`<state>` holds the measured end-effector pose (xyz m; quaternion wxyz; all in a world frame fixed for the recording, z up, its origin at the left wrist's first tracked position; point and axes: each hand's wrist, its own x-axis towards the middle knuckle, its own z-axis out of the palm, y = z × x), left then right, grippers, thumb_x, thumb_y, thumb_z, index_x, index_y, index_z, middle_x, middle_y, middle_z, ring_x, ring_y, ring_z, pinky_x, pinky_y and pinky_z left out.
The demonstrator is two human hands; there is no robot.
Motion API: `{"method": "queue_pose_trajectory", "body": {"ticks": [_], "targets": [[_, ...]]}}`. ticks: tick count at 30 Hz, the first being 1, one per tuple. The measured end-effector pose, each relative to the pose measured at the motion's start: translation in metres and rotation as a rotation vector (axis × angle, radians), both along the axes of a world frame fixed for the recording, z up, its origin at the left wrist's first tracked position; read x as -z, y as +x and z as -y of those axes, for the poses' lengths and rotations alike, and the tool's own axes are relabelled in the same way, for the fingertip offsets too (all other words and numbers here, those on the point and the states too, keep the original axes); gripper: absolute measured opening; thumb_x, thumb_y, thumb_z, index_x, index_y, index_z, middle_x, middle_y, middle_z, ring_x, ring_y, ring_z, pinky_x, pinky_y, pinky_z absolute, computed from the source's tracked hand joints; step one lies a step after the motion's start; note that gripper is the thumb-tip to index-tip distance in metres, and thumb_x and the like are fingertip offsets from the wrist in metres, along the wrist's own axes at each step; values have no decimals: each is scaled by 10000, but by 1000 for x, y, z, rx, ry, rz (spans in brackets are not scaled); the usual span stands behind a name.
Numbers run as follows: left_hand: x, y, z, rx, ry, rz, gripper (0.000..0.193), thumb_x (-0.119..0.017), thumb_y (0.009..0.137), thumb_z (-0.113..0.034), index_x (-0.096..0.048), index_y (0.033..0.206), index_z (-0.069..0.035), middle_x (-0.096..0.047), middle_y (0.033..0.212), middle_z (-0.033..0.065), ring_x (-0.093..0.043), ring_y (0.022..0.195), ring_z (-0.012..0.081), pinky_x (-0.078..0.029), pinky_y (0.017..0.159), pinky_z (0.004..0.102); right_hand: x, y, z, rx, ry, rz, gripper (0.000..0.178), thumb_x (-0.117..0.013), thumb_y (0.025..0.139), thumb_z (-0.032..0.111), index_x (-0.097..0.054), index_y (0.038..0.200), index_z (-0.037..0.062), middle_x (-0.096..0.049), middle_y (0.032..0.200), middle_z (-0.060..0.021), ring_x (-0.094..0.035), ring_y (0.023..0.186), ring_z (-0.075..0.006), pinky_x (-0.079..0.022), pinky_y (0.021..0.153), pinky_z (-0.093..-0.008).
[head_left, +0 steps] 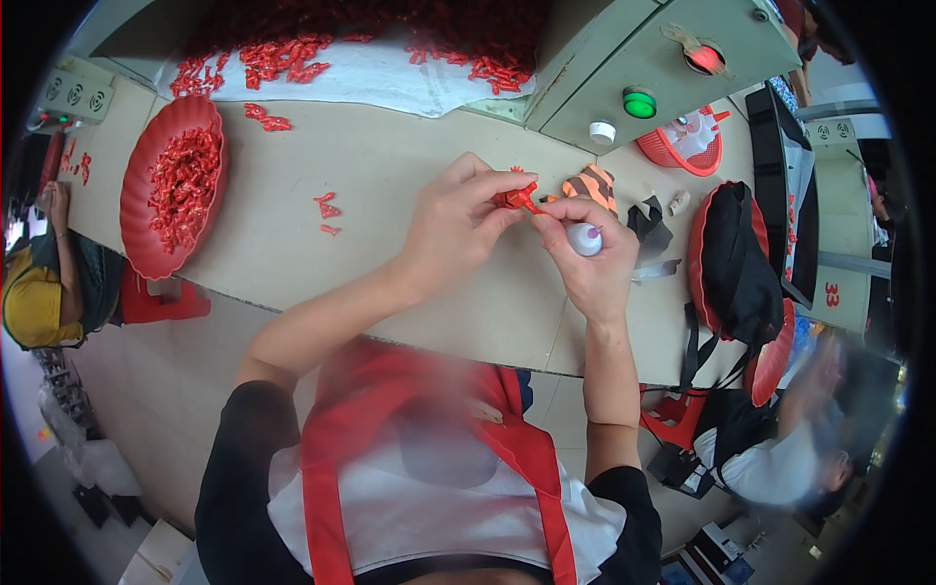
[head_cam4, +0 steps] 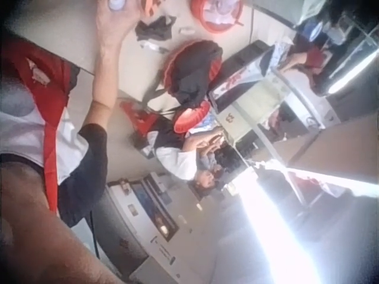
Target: The person applies glue to plastic figurine parts using a glue bottle and attaches the pieces together by hand.
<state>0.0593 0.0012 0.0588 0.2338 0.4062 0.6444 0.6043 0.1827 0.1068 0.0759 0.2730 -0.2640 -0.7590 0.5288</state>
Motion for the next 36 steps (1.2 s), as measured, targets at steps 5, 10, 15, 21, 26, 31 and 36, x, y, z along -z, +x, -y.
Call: {"method": "queue_pose_trajectory", "body": {"ticks": [5,10,15,21,26,31,36], "targets": [[14,0,-3,-95,90,-113,324,-659,712,48,-651,1011,-76,-511,776,64,-542,601,150,-458,530,264,1,-3,0,2,12,13,91,-686,734,38,-653,815,9,-632,704,-23,-548,621,-68,-447,582,-212],[7,0,0,-32,-18,-66,356,-563,753,136,-627,1060,-31,-512,897,64,-600,841,153,-551,800,263,6,-1,-3,-26,31,35,102,-663,762,7,-634,856,-20,-621,758,-24,-558,630,-64,-452,571,-189],[7,-2,2,-46,-38,-73,344,-575,756,124,-627,1060,-29,-513,898,63,-601,832,151,-547,800,261,5,-5,-2,-7,-4,41,94,-671,757,29,-643,838,-8,-624,737,-20,-555,637,-65,-453,585,-198],[11,0,0,-192,159,-244,280,-677,719,-36,-662,995,-81,-531,777,83,-566,641,201,-474,589,291,6,-5,-2,18,24,56,88,-681,763,48,-649,831,3,-612,747,-1,-541,669,-65,-451,613,-207],[9,-5,1,-53,61,-115,256,-657,760,-40,-648,1015,-63,-535,845,90,-568,748,183,-480,649,278,14,-1,-3,41,-106,79,116,-670,773,15,-639,878,-22,-612,745,-31,-556,678,-68,-456,600,-194],[-3,-64,52,-493,22,-669,236,-645,764,-62,-634,1000,-77,-605,864,99,-608,765,229,-500,656,315,9,-3,2,-2,-152,15,175,-665,780,10,-624,943,-38,-618,753,-41,-565,674,-74,-461,592,-190],[-27,-176,161,-1053,-505,-1094,223,-655,753,-127,-620,973,-112,-614,884,104,-617,761,285,-500,636,375,8,1,0,-17,-73,32,178,-665,774,7,-624,942,-35,-622,757,-44,-566,673,-75,-455,605,-187]]}}
